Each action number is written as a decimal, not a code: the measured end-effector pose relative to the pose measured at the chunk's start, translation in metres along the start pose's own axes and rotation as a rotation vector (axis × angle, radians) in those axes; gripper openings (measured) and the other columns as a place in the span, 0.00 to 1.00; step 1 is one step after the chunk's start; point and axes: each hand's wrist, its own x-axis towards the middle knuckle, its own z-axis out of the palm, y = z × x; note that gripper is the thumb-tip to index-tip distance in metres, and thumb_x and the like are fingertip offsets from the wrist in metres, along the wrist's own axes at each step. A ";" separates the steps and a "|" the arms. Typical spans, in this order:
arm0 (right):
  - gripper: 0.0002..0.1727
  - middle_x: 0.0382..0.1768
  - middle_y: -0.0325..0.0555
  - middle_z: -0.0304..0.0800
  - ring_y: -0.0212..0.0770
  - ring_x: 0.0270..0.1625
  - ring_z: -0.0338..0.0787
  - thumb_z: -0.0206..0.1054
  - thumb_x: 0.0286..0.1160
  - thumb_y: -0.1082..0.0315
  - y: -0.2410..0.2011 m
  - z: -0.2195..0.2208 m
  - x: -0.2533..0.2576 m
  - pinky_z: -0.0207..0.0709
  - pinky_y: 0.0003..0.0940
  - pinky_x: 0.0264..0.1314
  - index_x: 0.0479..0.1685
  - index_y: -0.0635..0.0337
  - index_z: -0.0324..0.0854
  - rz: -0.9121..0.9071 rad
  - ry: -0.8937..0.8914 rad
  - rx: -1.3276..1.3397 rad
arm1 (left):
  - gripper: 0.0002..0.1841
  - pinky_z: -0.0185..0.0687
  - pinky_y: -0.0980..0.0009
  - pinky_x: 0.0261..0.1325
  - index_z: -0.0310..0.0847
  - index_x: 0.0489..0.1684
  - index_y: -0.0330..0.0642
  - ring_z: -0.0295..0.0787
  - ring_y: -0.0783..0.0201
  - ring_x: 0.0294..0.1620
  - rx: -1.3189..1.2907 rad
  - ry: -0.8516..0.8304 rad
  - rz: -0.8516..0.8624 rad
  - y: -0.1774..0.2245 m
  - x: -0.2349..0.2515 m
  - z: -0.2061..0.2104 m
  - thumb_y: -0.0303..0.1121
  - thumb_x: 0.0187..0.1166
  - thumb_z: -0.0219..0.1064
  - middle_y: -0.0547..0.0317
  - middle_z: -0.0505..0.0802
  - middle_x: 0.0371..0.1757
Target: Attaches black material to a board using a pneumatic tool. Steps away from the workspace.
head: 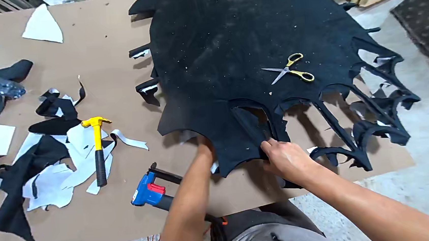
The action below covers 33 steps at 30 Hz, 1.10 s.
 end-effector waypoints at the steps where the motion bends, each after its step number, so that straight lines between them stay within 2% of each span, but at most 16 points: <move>1: 0.17 0.40 0.49 0.90 0.51 0.39 0.93 0.76 0.66 0.56 0.003 0.006 -0.003 0.86 0.50 0.38 0.46 0.57 0.84 0.002 -0.006 0.014 | 0.27 0.60 0.50 0.89 0.69 0.82 0.28 0.67 0.45 0.88 0.285 0.045 -0.012 -0.012 0.018 -0.025 0.34 0.88 0.63 0.37 0.76 0.84; 2: 0.17 0.41 0.50 0.90 0.52 0.41 0.93 0.76 0.67 0.56 0.006 0.012 -0.004 0.86 0.51 0.40 0.47 0.58 0.84 0.014 -0.025 0.026 | 0.31 0.58 0.43 0.89 0.68 0.85 0.34 0.64 0.43 0.90 0.502 0.100 -0.021 -0.031 0.038 -0.048 0.44 0.87 0.64 0.39 0.73 0.87; 3: 0.18 0.43 0.50 0.90 0.53 0.43 0.93 0.75 0.68 0.56 0.009 0.017 -0.004 0.86 0.52 0.42 0.49 0.58 0.84 0.030 -0.055 0.033 | 0.35 0.52 0.38 0.90 0.66 0.88 0.41 0.59 0.42 0.92 0.585 0.256 0.018 -0.066 0.061 -0.067 0.50 0.86 0.64 0.41 0.69 0.89; 4: 0.18 0.44 0.51 0.91 0.53 0.44 0.93 0.74 0.69 0.56 0.011 0.024 -0.003 0.86 0.53 0.44 0.51 0.57 0.84 0.048 -0.081 0.037 | 0.35 0.49 0.31 0.89 0.72 0.84 0.42 0.62 0.38 0.90 0.561 0.595 0.181 -0.119 0.096 -0.077 0.52 0.80 0.66 0.38 0.73 0.87; 6: 0.17 0.46 0.52 0.91 0.55 0.46 0.93 0.73 0.71 0.57 0.014 0.044 0.003 0.86 0.55 0.45 0.53 0.58 0.83 0.071 -0.115 0.041 | 0.34 0.36 0.24 0.89 0.64 0.89 0.36 0.49 0.31 0.94 0.623 0.732 0.126 -0.172 0.118 -0.123 0.49 0.89 0.54 0.30 0.62 0.91; 8: 0.17 0.49 0.52 0.91 0.55 0.50 0.93 0.71 0.72 0.58 0.014 0.065 0.009 0.86 0.56 0.50 0.54 0.57 0.84 0.098 -0.132 0.038 | 0.33 0.35 0.25 0.89 0.63 0.88 0.32 0.44 0.30 0.95 0.623 0.789 0.006 -0.187 0.099 -0.163 0.35 0.82 0.60 0.29 0.57 0.93; 11: 0.20 0.60 0.52 0.89 0.55 0.64 0.88 0.72 0.72 0.56 0.010 0.087 0.008 0.81 0.58 0.62 0.59 0.55 0.85 0.148 -0.044 0.078 | 0.30 0.51 0.27 0.87 0.67 0.86 0.35 0.57 0.29 0.90 0.468 0.863 0.066 -0.190 0.028 -0.179 0.35 0.84 0.60 0.29 0.66 0.89; 13: 0.26 0.70 0.50 0.85 0.54 0.71 0.85 0.73 0.70 0.55 0.003 0.098 0.004 0.80 0.56 0.68 0.68 0.54 0.83 0.120 0.101 0.121 | 0.28 0.68 0.31 0.79 0.73 0.80 0.33 0.74 0.30 0.79 0.264 0.848 0.025 -0.212 -0.032 -0.159 0.42 0.87 0.60 0.27 0.79 0.77; 15: 0.31 0.78 0.49 0.80 0.51 0.79 0.80 0.72 0.73 0.57 -0.010 0.112 0.006 0.75 0.54 0.78 0.78 0.55 0.78 0.024 0.226 0.180 | 0.28 0.74 0.31 0.71 0.79 0.70 0.28 0.84 0.32 0.67 0.088 0.735 -0.127 -0.246 -0.077 -0.120 0.48 0.89 0.60 0.27 0.88 0.63; 18: 0.33 0.90 0.45 0.66 0.45 0.91 0.64 0.54 0.89 0.48 -0.033 0.146 0.024 0.58 0.50 0.92 0.88 0.55 0.68 -0.083 0.221 0.232 | 0.35 0.86 0.35 0.60 0.84 0.61 0.29 0.93 0.39 0.52 -0.083 0.499 -0.345 -0.291 -0.084 -0.062 0.59 0.87 0.56 0.34 0.93 0.49; 20: 0.36 0.93 0.42 0.59 0.44 0.95 0.56 0.41 0.92 0.43 -0.042 0.168 0.040 0.49 0.53 0.95 0.91 0.54 0.64 -0.077 0.223 0.233 | 0.36 0.93 0.44 0.45 0.85 0.52 0.29 0.95 0.46 0.35 -0.205 0.476 -0.394 -0.286 -0.070 -0.042 0.63 0.86 0.58 0.41 0.94 0.36; 23: 0.36 0.95 0.38 0.55 0.42 0.96 0.51 0.35 0.93 0.43 -0.043 0.172 0.060 0.43 0.56 0.96 0.94 0.51 0.59 -0.041 0.251 0.250 | 0.37 0.94 0.50 0.36 0.86 0.45 0.31 0.93 0.52 0.26 -0.220 0.514 -0.441 -0.270 -0.046 -0.041 0.66 0.80 0.63 0.47 0.93 0.27; 25: 0.36 0.95 0.37 0.52 0.42 0.97 0.49 0.34 0.94 0.44 -0.039 0.165 0.075 0.40 0.59 0.96 0.95 0.50 0.56 -0.023 0.254 0.262 | 0.37 0.93 0.46 0.45 0.88 0.48 0.32 0.95 0.50 0.35 -0.102 0.513 -0.404 -0.263 -0.039 -0.047 0.66 0.73 0.71 0.45 0.95 0.34; 28: 0.33 0.96 0.33 0.50 0.42 0.98 0.45 0.33 0.94 0.49 -0.029 0.159 0.096 0.34 0.65 0.96 0.96 0.47 0.54 0.005 0.270 0.266 | 0.45 0.82 0.36 0.66 0.80 0.67 0.34 0.91 0.42 0.59 0.104 0.449 -0.295 -0.243 -0.040 -0.042 0.63 0.59 0.83 0.40 0.93 0.53; 30: 0.32 0.96 0.28 0.49 0.44 0.98 0.43 0.35 0.92 0.53 -0.020 0.154 0.110 0.31 0.70 0.94 0.96 0.42 0.55 0.025 0.276 0.265 | 0.44 0.82 0.36 0.66 0.77 0.71 0.34 0.90 0.42 0.60 0.097 0.493 -0.303 -0.237 -0.040 -0.030 0.57 0.60 0.85 0.39 0.93 0.55; 33: 0.32 0.95 0.23 0.50 0.46 0.98 0.41 0.37 0.91 0.54 -0.006 0.145 0.131 0.27 0.75 0.92 0.95 0.37 0.57 0.044 0.292 0.271 | 0.37 0.87 0.38 0.56 0.75 0.67 0.29 0.92 0.43 0.51 -0.027 0.615 -0.336 -0.232 -0.038 -0.022 0.40 0.59 0.85 0.37 0.92 0.49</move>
